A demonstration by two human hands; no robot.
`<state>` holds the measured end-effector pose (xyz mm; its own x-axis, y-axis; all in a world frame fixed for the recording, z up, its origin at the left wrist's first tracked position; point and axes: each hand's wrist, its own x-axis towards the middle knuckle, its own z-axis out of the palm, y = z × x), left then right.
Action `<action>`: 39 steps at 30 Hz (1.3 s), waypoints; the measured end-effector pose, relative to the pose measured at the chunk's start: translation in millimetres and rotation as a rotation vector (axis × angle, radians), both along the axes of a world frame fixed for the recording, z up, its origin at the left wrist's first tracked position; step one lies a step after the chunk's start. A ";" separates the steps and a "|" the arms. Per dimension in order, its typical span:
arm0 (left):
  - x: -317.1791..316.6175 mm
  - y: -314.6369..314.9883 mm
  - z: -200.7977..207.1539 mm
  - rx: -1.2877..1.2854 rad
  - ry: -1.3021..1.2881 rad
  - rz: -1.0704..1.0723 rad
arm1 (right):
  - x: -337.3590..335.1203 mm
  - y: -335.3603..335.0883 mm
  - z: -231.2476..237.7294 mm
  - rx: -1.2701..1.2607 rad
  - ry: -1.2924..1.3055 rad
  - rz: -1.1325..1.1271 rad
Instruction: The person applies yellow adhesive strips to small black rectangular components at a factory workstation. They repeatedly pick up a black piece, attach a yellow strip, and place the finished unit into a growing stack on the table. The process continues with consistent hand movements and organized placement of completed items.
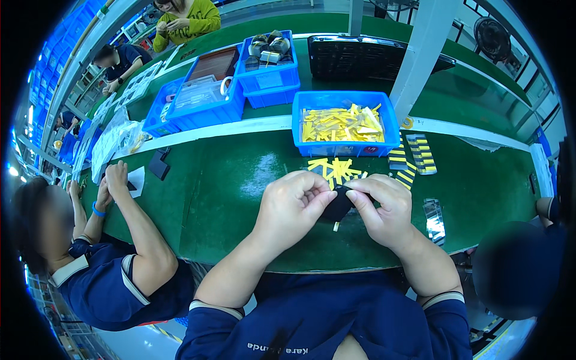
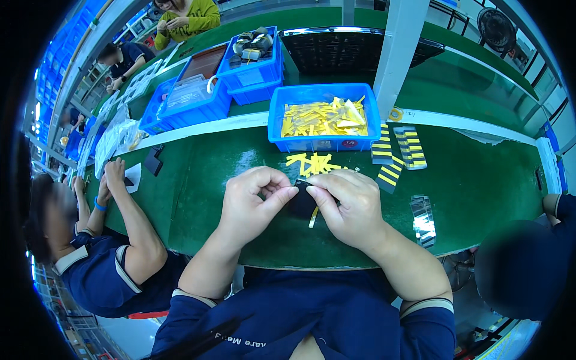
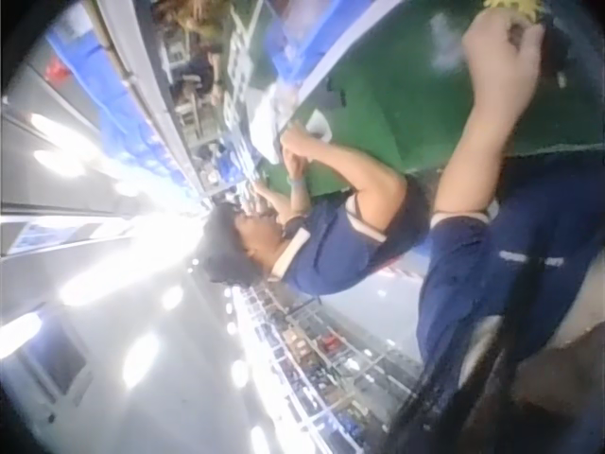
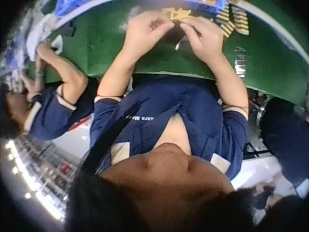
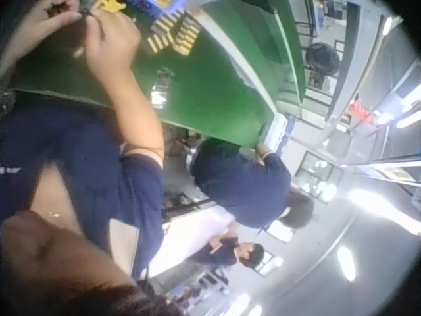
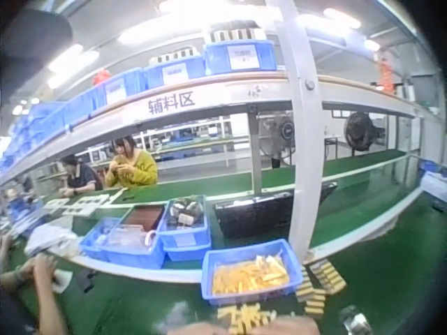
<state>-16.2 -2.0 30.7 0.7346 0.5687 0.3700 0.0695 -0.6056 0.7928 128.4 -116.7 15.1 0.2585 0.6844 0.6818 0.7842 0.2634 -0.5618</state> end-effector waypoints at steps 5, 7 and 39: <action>-1.7 16.8 -6.4 -0.480 0.112 -0.177 | -0.6 1.1 -0.4 0.010 -0.014 0.022; -0.9 19.5 -7.1 -0.581 0.152 -0.194 | -0.4 1.5 -0.9 0.008 -0.025 0.022; 1.6 24.7 -12.3 -0.724 -0.039 -0.322 | 5.9 -0.1 4.0 -0.042 0.070 0.086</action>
